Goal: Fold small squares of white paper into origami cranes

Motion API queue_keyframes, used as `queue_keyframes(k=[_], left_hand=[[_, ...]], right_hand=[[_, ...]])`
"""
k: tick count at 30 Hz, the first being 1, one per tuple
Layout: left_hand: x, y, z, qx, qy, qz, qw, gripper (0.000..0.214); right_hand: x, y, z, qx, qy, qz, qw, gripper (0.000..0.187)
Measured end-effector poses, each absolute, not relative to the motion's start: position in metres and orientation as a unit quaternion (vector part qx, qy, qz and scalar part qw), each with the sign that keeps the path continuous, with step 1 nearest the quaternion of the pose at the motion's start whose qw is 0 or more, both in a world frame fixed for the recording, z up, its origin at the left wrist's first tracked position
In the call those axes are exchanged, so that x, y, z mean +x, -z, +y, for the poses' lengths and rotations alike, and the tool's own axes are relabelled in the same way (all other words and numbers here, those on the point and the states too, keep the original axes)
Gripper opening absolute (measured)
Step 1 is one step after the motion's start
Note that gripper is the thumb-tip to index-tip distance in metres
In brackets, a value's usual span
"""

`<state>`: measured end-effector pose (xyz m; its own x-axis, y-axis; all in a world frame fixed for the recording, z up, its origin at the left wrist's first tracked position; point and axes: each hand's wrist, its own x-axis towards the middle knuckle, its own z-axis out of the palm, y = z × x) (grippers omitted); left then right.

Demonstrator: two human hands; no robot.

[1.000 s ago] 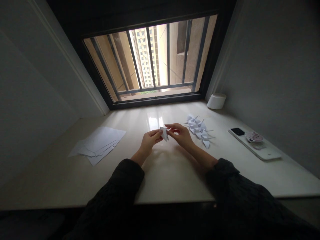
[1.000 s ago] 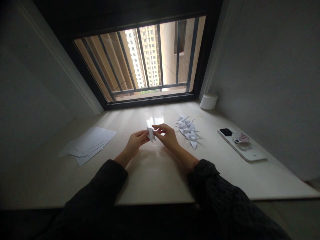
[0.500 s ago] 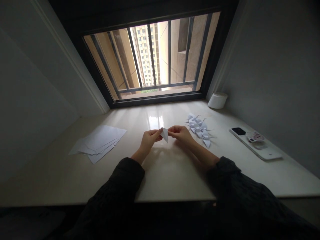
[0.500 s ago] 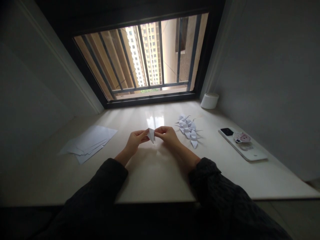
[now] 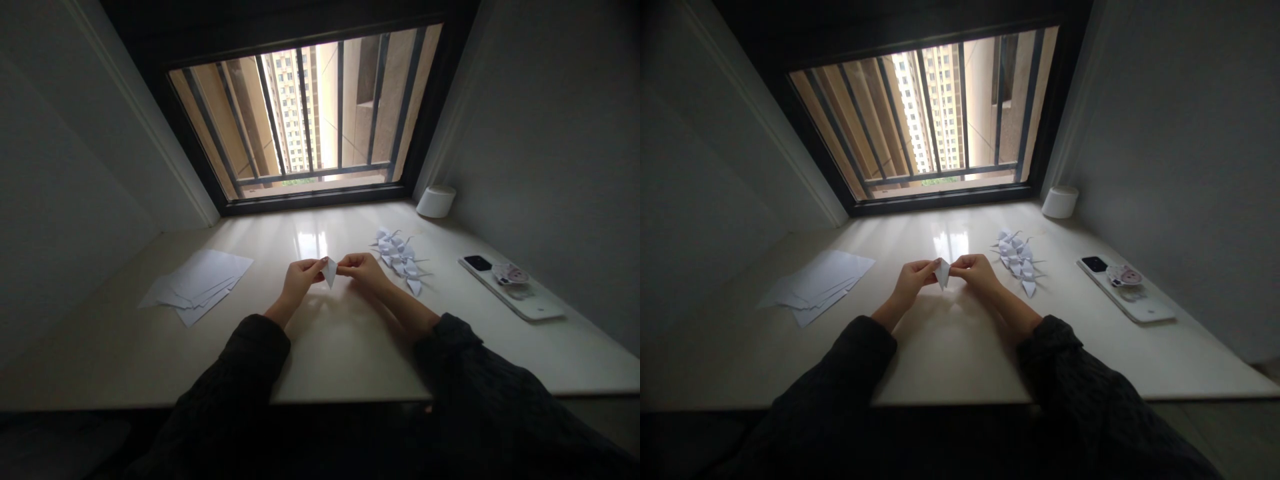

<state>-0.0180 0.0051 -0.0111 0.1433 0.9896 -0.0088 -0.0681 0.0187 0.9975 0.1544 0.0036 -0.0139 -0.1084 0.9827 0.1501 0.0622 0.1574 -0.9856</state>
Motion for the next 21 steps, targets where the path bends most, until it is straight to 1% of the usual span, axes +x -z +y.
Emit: queue_keyframes(k=[9, 14, 21], left_hand=[[-0.0169, 0.0091, 0.0042, 0.483, -0.475, 0.464, 0.571, 0.040], [-0.0177, 0.0093, 0.0046, 0.484, -0.473, 0.461, 0.574, 0.042], [-0.0161, 0.0089, 0.0043, 0.470, -0.477, 0.464, 0.580, 0.040]], right_hand=[[0.1538, 0.0116, 0.0019, -0.444, -0.468, -0.583, 0.494, 0.026], [0.1545, 0.0125, 0.0024, -0.450, -0.449, -0.590, 0.498, 0.025], [0.1524, 0.0114, 0.0003, -0.444, -0.468, -0.577, 0.502, 0.023]])
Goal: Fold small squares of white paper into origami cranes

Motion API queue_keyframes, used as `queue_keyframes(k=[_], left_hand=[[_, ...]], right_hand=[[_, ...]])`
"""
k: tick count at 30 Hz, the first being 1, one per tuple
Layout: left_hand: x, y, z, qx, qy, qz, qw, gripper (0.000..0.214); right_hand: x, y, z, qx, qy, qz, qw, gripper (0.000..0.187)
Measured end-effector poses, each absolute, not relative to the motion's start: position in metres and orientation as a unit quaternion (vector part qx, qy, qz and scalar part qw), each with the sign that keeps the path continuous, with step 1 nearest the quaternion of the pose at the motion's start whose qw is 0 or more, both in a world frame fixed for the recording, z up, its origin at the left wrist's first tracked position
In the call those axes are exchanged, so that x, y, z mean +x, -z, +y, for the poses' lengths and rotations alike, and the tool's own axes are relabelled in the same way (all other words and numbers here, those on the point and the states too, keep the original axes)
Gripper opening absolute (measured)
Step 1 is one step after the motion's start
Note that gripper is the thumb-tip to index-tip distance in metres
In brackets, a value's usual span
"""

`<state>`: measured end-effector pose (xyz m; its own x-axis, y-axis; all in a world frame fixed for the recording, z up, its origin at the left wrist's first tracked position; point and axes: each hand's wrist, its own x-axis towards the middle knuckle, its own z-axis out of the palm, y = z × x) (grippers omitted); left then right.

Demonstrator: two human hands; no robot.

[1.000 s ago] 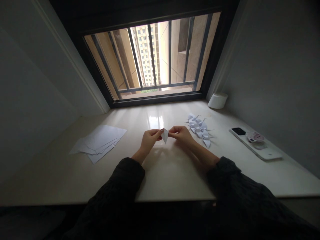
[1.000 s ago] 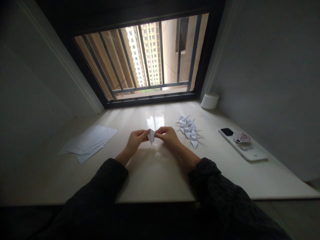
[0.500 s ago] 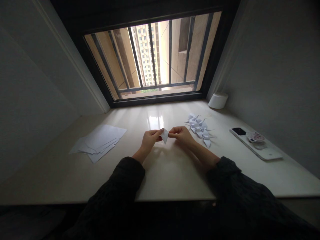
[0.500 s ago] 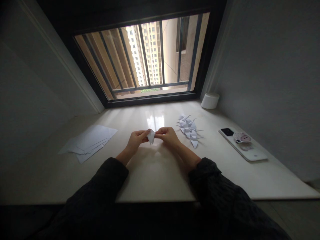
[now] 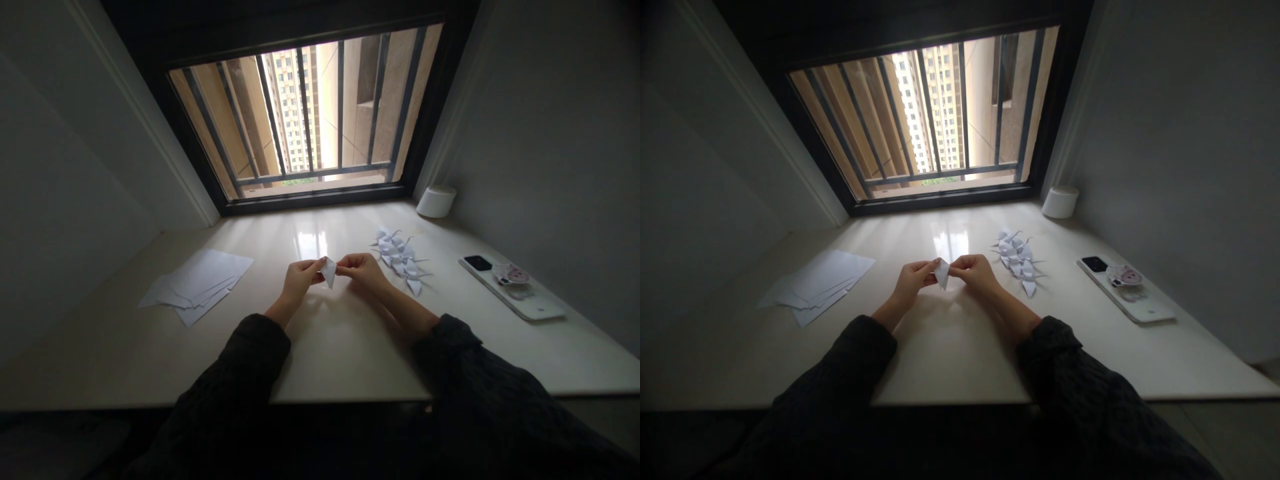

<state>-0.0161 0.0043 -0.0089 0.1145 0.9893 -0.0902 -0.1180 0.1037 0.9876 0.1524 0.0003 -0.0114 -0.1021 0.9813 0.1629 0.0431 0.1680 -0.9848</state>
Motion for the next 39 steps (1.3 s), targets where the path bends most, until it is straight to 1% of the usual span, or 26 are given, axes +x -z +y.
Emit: queue_keyframes(k=[10, 20, 23, 26, 28, 31, 35, 39], left_hand=[[-0.015, 0.012, 0.006, 0.454, -0.483, 0.470, 0.583, 0.039], [-0.013, 0.010, 0.005, 0.443, -0.495, 0.470, 0.582, 0.039], [-0.013, 0.010, 0.004, 0.441, -0.503, 0.472, 0.575, 0.039], [-0.012, 0.010, 0.004, 0.436, -0.505, 0.475, 0.574, 0.038], [-0.012, 0.010, 0.004, 0.433, -0.503, 0.476, 0.576, 0.037], [-0.013, 0.009, 0.005, 0.431, -0.501, 0.475, 0.581, 0.037], [-0.013, 0.009, 0.005, 0.430, -0.504, 0.472, 0.581, 0.037], [-0.012, 0.009, 0.004, 0.437, -0.509, 0.468, 0.575, 0.037]], right_hand=[[0.153, 0.019, 0.005, -0.456, -0.438, -0.591, 0.501, 0.026], [0.151, 0.020, 0.004, -0.467, -0.415, -0.598, 0.503, 0.021], [0.150, 0.016, 0.001, -0.491, -0.359, -0.614, 0.503, 0.019], [0.150, 0.012, -0.002, -0.515, -0.266, -0.629, 0.517, 0.016], [0.150, 0.012, -0.004, -0.506, -0.221, -0.641, 0.533, 0.017], [0.150, 0.012, -0.005, -0.474, -0.191, -0.661, 0.550, 0.016], [0.150, 0.011, -0.005, -0.463, -0.196, -0.663, 0.555, 0.016], [0.149, 0.011, -0.003, -0.482, -0.253, -0.629, 0.555, 0.017]])
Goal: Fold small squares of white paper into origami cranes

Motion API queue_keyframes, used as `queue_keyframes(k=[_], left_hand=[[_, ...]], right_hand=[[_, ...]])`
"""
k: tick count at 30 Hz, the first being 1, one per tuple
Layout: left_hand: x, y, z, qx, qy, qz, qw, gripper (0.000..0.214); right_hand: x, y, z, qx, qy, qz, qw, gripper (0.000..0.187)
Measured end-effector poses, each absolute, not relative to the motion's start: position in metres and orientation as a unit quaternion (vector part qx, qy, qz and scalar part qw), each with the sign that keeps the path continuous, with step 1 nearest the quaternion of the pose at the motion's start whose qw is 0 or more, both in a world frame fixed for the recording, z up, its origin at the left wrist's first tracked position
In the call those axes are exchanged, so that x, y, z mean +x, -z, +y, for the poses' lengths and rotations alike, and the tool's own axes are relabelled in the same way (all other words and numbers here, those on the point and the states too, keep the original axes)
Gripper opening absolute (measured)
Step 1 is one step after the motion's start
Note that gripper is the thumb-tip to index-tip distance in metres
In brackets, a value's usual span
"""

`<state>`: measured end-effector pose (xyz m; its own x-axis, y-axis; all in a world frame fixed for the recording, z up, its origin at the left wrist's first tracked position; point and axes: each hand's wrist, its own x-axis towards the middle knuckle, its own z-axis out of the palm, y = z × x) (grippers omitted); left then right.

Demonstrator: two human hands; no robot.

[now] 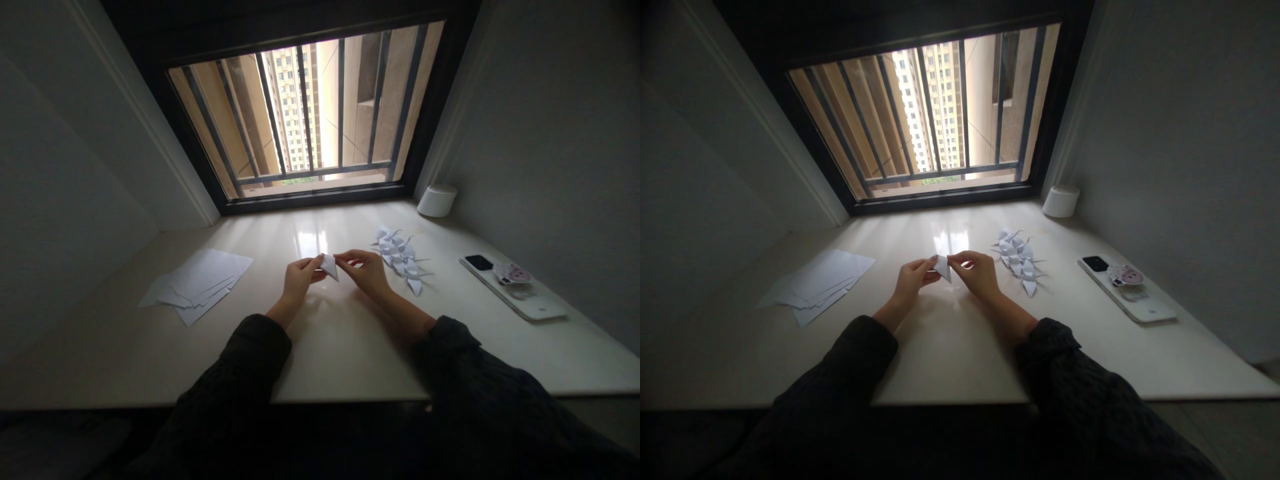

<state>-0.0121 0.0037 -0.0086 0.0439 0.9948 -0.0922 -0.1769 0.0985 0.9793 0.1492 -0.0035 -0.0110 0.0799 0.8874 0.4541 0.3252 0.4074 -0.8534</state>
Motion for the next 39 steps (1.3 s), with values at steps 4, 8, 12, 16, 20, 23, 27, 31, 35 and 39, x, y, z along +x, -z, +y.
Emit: queue_keyframes(k=[4, 8, 12, 16, 20, 23, 27, 31, 35, 39], left_hand=[[-0.012, 0.009, 0.002, 0.455, -0.518, 0.459, 0.560, 0.038], [-0.012, 0.010, 0.002, 0.462, -0.531, 0.445, 0.555, 0.039], [-0.012, 0.011, 0.003, 0.469, -0.534, 0.432, 0.555, 0.041], [-0.011, 0.009, 0.002, 0.474, -0.522, 0.443, 0.554, 0.043], [-0.011, 0.007, 0.001, 0.463, -0.511, 0.457, 0.561, 0.043], [-0.012, 0.008, 0.001, 0.480, -0.511, 0.454, 0.550, 0.042], [-0.013, 0.009, 0.002, 0.498, -0.514, 0.451, 0.533, 0.041], [-0.013, 0.009, 0.001, 0.499, -0.516, 0.454, 0.527, 0.040], [-0.013, 0.010, 0.002, 0.498, -0.516, 0.453, 0.529, 0.039], [-0.014, 0.012, 0.003, 0.499, -0.522, 0.448, 0.527, 0.040]], right_hand=[[0.149, 0.013, 0.000, -0.494, -0.294, -0.604, 0.551, 0.019], [0.149, 0.016, 0.004, -0.476, -0.340, -0.594, 0.552, 0.022], [0.149, 0.016, 0.005, -0.472, -0.349, -0.600, 0.544, 0.023], [0.149, 0.011, -0.001, -0.446, -0.292, -0.639, 0.555, 0.017], [0.151, 0.005, -0.005, -0.447, -0.196, -0.680, 0.547, 0.012], [0.153, 0.004, -0.004, -0.457, -0.208, -0.680, 0.535, 0.013], [0.154, 0.009, 0.000, -0.453, -0.259, -0.660, 0.540, 0.018], [0.154, 0.012, 0.003, -0.445, -0.294, -0.647, 0.545, 0.016], [0.153, 0.012, 0.003, -0.449, -0.296, -0.645, 0.543, 0.016], [0.154, 0.012, 0.004, -0.468, -0.314, -0.632, 0.531, 0.018]])
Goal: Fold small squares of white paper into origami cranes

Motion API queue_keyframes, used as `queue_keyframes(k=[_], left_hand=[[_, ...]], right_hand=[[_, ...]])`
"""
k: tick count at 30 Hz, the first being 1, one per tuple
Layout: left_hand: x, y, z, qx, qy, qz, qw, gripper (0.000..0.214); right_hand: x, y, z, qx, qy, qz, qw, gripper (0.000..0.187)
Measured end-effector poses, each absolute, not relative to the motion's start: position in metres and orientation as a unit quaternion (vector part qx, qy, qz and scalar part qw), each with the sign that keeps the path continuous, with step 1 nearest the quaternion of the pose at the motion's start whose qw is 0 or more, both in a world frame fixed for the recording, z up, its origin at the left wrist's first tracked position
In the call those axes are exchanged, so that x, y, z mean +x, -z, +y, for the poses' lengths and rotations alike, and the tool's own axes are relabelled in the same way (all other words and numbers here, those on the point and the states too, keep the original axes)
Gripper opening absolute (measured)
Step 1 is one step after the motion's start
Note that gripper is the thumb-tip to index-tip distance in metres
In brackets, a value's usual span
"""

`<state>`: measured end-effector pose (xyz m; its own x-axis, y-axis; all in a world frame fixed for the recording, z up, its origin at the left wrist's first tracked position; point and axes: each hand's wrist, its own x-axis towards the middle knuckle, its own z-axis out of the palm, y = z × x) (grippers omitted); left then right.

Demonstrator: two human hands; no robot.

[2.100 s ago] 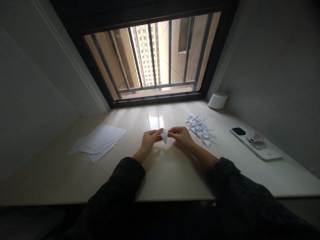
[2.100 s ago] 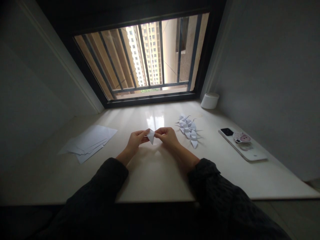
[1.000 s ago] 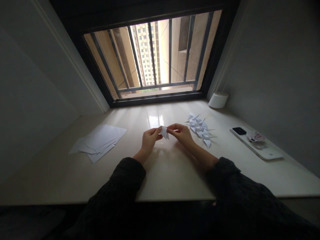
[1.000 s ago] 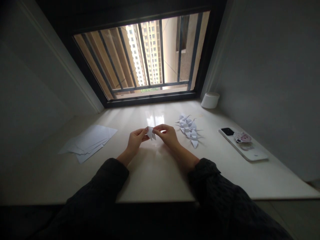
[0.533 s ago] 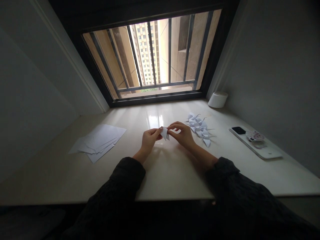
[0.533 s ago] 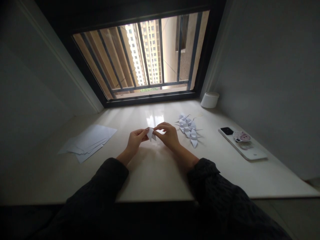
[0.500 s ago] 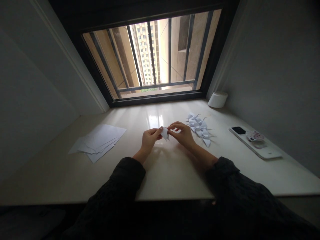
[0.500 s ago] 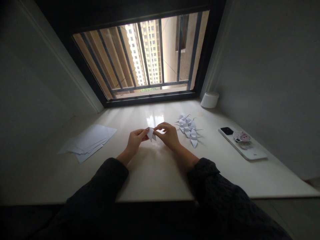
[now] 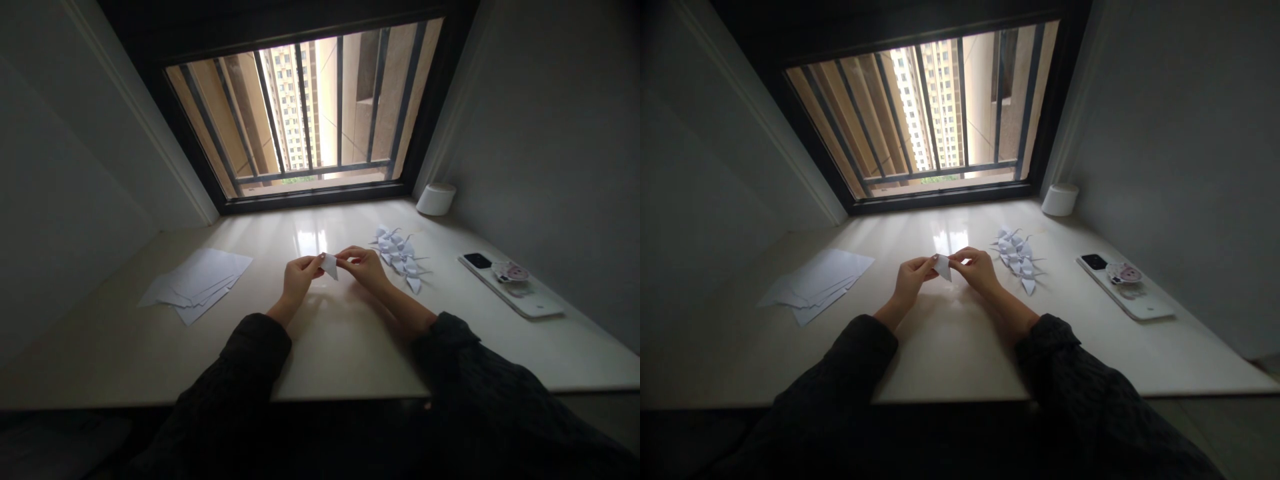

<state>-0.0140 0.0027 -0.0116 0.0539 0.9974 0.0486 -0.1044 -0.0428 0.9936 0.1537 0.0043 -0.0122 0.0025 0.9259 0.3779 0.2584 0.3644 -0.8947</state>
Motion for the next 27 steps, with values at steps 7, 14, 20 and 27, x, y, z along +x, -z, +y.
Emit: queue_keyframes(k=[7, 14, 20, 27], left_hand=[[-0.0151, 0.0118, 0.0031, 0.491, -0.520, 0.447, 0.537, 0.038], [-0.0155, 0.0142, 0.0019, 0.497, -0.514, 0.442, 0.542, 0.040], [-0.0145, 0.0125, 0.0016, 0.495, -0.509, 0.443, 0.548, 0.040], [-0.0137, 0.0121, 0.0017, 0.490, -0.511, 0.450, 0.544, 0.040]], right_hand=[[0.1561, 0.0105, 0.0040, -0.455, -0.396, -0.599, 0.527, 0.022], [0.1575, 0.0082, 0.0025, -0.473, -0.447, -0.557, 0.516, 0.028], [0.1560, 0.0093, 0.0027, -0.474, -0.428, -0.562, 0.526, 0.026], [0.1553, 0.0114, 0.0035, -0.473, -0.398, -0.580, 0.530, 0.030]])
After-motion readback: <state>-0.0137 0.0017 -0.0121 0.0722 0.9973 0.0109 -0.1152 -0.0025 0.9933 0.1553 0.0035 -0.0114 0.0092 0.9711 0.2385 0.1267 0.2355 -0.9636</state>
